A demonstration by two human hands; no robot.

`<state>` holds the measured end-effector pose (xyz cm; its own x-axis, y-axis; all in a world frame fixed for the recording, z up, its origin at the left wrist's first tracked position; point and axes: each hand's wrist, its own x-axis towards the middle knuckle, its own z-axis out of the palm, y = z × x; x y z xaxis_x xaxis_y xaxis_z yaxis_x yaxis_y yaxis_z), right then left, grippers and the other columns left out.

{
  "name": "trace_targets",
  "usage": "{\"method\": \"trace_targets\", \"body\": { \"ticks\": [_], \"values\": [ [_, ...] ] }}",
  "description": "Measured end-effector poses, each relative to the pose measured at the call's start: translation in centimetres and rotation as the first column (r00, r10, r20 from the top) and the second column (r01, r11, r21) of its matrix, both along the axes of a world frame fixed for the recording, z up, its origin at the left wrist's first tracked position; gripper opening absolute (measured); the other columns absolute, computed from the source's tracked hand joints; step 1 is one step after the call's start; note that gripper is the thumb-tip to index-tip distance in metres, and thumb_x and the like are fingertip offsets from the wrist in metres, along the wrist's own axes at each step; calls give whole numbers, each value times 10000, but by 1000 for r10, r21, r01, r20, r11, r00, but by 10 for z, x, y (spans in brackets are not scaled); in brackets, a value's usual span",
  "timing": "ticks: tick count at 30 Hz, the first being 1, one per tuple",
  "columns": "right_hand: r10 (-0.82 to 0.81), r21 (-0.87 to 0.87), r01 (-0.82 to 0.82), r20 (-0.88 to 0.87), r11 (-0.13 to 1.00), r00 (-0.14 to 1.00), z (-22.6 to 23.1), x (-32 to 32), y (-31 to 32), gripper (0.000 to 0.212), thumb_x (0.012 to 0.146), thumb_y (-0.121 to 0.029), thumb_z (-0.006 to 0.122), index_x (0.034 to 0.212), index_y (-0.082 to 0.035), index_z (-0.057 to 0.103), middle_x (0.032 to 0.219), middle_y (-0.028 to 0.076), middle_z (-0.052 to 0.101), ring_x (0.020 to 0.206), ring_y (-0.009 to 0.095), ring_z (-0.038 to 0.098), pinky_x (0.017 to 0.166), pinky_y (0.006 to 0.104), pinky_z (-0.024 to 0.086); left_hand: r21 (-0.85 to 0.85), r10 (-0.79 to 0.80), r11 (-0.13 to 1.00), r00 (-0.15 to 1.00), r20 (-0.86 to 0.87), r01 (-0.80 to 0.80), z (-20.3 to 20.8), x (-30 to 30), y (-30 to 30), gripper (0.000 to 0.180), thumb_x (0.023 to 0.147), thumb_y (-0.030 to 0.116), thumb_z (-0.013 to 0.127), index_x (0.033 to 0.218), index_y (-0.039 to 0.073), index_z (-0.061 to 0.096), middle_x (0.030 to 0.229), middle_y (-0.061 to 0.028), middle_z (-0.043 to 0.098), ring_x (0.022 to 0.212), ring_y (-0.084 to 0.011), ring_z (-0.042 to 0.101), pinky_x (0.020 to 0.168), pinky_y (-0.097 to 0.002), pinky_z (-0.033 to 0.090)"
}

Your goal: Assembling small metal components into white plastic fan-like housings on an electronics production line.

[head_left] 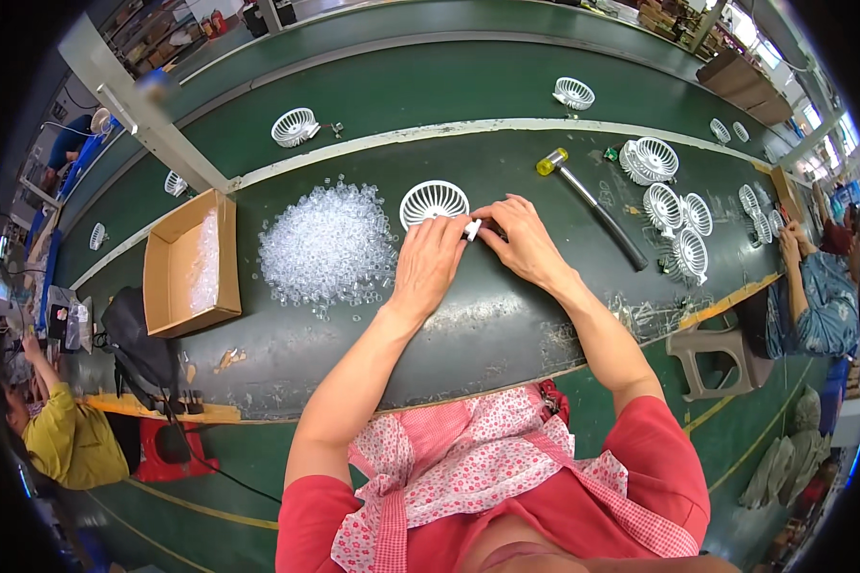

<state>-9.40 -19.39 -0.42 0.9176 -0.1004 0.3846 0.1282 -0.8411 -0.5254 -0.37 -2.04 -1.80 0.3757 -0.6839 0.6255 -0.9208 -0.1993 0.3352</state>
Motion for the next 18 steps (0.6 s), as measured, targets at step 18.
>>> {"method": "trace_targets", "body": {
  "ticks": [18],
  "values": [
    [-12, 269, 15, -10, 963, 1000, 18, -12, 26, 145, 950, -111, 635, 1002, 24, 629, 854, 155, 685, 779, 268, 675, 707, 365, 513, -119, 75, 991, 995, 70, -66, 5, 2, 3, 210, 763, 34, 726, 952, 74, 644, 851, -41, 595, 849, -220, 587, 806, -384, 413]
  ]
}}
